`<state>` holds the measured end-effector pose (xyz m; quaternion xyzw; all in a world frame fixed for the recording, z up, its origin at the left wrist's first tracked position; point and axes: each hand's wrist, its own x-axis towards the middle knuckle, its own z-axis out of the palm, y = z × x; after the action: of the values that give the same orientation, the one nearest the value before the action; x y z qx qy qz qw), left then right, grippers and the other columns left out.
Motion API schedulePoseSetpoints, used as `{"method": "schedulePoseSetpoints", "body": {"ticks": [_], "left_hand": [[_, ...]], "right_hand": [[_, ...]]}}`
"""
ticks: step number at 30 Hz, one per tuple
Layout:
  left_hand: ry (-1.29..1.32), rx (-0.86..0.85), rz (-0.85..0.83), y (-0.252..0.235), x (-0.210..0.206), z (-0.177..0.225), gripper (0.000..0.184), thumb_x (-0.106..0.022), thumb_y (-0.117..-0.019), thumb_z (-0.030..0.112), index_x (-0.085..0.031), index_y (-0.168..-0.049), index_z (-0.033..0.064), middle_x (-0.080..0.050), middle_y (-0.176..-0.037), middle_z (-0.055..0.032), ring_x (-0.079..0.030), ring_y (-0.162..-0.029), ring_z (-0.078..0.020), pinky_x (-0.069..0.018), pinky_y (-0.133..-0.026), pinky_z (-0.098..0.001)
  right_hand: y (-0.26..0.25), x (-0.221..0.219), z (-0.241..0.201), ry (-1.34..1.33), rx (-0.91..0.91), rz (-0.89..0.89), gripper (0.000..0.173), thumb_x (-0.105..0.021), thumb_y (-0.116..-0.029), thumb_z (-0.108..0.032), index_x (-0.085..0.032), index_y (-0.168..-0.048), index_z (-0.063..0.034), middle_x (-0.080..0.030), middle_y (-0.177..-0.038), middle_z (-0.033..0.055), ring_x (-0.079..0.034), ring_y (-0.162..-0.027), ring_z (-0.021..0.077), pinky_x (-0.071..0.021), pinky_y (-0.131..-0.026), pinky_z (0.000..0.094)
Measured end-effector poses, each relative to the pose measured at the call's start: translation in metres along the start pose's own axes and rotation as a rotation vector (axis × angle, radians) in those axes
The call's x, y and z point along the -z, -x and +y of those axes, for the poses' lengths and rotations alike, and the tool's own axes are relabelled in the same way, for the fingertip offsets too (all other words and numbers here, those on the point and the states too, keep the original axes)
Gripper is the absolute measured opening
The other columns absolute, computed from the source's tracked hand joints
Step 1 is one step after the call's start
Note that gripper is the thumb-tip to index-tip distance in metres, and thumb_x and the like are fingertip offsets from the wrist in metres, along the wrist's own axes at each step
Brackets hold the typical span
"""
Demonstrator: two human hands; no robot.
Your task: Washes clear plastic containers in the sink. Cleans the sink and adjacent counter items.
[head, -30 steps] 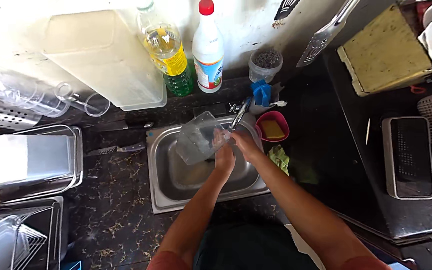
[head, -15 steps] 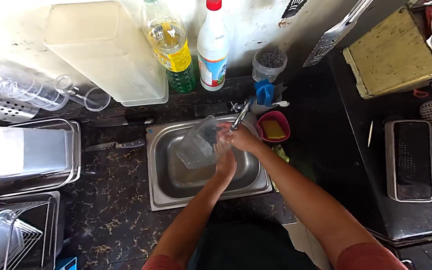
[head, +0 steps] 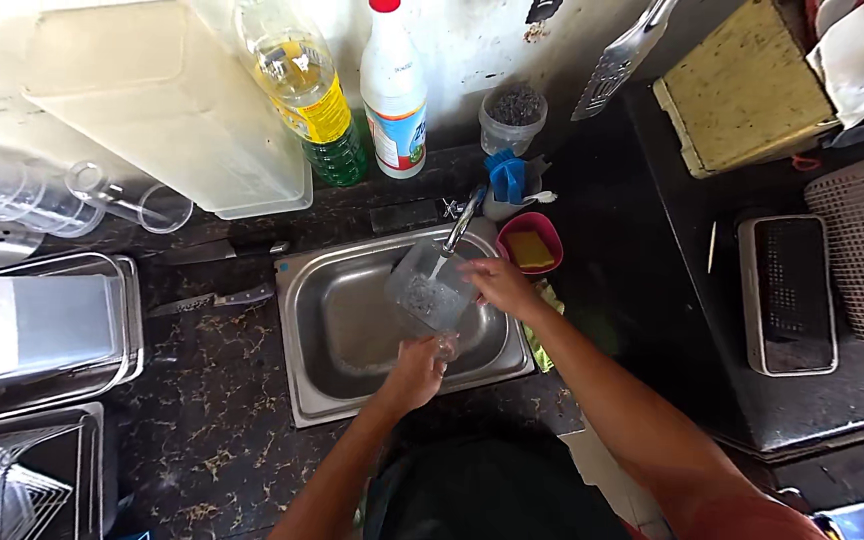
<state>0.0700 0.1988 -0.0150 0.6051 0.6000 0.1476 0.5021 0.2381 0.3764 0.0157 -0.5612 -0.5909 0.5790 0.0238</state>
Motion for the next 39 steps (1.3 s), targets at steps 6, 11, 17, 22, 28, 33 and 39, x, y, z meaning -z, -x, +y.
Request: {"method": "schedulePoseSetpoints", "body": {"ticks": [6, 11, 17, 22, 28, 33, 39], "left_hand": [[0.256, 0.262, 0.130, 0.000, 0.021, -0.005, 0.042, -0.076, -0.0918, 0.032, -0.065, -0.125, 0.0072, -0.070, -0.113, -0.0065, -0.067, -0.105, -0.0144, -0.0551, -0.097, -0.0362], [0.263, 0.349, 0.233, 0.019, 0.010, -0.015, 0.039, -0.066, -0.0986, 0.034, -0.066, -0.128, 0.0098, -0.070, -0.121, -0.0061, -0.067, -0.111, -0.0139, -0.0541, -0.101, -0.0381], [0.392, 0.295, 0.219, 0.003, -0.001, -0.009, 0.040, -0.068, -0.0979, 0.031, -0.062, -0.128, 0.0055, -0.069, -0.119, -0.0081, -0.067, -0.110, -0.0145, -0.0553, -0.098, -0.0357], [0.254, 0.313, 0.288, 0.021, 0.005, -0.020, 0.050, -0.070, -0.0954, 0.042, -0.063, -0.128, 0.0053, -0.069, -0.119, -0.0094, -0.067, -0.109, -0.0160, -0.0557, -0.098, -0.0380], [0.238, 0.234, 0.515, 0.015, -0.002, -0.011, 0.044, -0.070, -0.0958, 0.038, -0.069, -0.119, 0.0010, -0.046, -0.144, -0.0241, -0.059, -0.122, -0.0249, -0.0572, -0.093, -0.0349], [0.605, 0.322, 0.676, 0.034, 0.010, -0.033, 0.038, -0.057, -0.1045, 0.029, -0.063, -0.125, -0.0023, -0.071, -0.114, -0.0145, -0.071, -0.100, -0.0210, -0.0606, -0.088, -0.0406], [1.307, 0.738, 0.709, 0.060, 0.049, -0.022, 0.055, -0.035, -0.1100, 0.049, -0.047, -0.123, -0.0034, -0.069, -0.102, -0.0255, -0.073, -0.089, -0.0386, -0.0622, -0.075, -0.0543]], "right_hand": [[0.028, -0.027, 0.002, -0.064, -0.026, 0.231, 0.036, -0.046, -0.1066, -0.017, -0.065, -0.135, -0.0051, -0.073, -0.101, 0.0157, -0.074, -0.079, 0.0208, -0.0634, -0.077, 0.0394], [0.028, -0.051, -0.002, -0.042, -0.011, 0.187, 0.040, -0.046, -0.1052, -0.018, -0.063, -0.141, -0.0110, -0.073, -0.113, 0.0154, -0.074, -0.086, 0.0213, -0.0625, -0.083, 0.0408], [0.034, -0.038, 0.007, -0.015, -0.069, 0.273, 0.038, -0.045, -0.1069, -0.019, -0.063, -0.139, -0.0082, -0.072, -0.112, 0.0181, -0.074, -0.089, 0.0254, -0.0618, -0.085, 0.0449], [0.038, -0.058, 0.005, -0.082, -0.035, 0.222, 0.040, -0.046, -0.1055, -0.017, -0.060, -0.142, -0.0100, -0.071, -0.116, 0.0176, -0.074, -0.090, 0.0236, -0.0628, -0.084, 0.0420], [0.041, -0.054, 0.000, -0.165, -0.085, 0.263, 0.039, -0.046, -0.1060, -0.015, -0.061, -0.140, -0.0057, -0.072, -0.108, 0.0186, -0.074, -0.085, 0.0246, -0.0624, -0.081, 0.0428], [0.035, -0.053, -0.011, -0.197, 0.044, 0.043, 0.051, -0.051, -0.1081, -0.041, -0.051, -0.150, -0.0117, -0.068, -0.125, 0.0173, -0.073, -0.101, 0.0265, -0.0598, -0.091, 0.0457], [0.031, -0.013, 0.027, -0.347, 0.042, 0.177, 0.036, -0.047, -0.1106, -0.030, -0.066, -0.130, -0.0050, -0.072, -0.108, 0.0165, -0.072, -0.091, 0.0240, -0.0601, -0.086, 0.0423]]}}
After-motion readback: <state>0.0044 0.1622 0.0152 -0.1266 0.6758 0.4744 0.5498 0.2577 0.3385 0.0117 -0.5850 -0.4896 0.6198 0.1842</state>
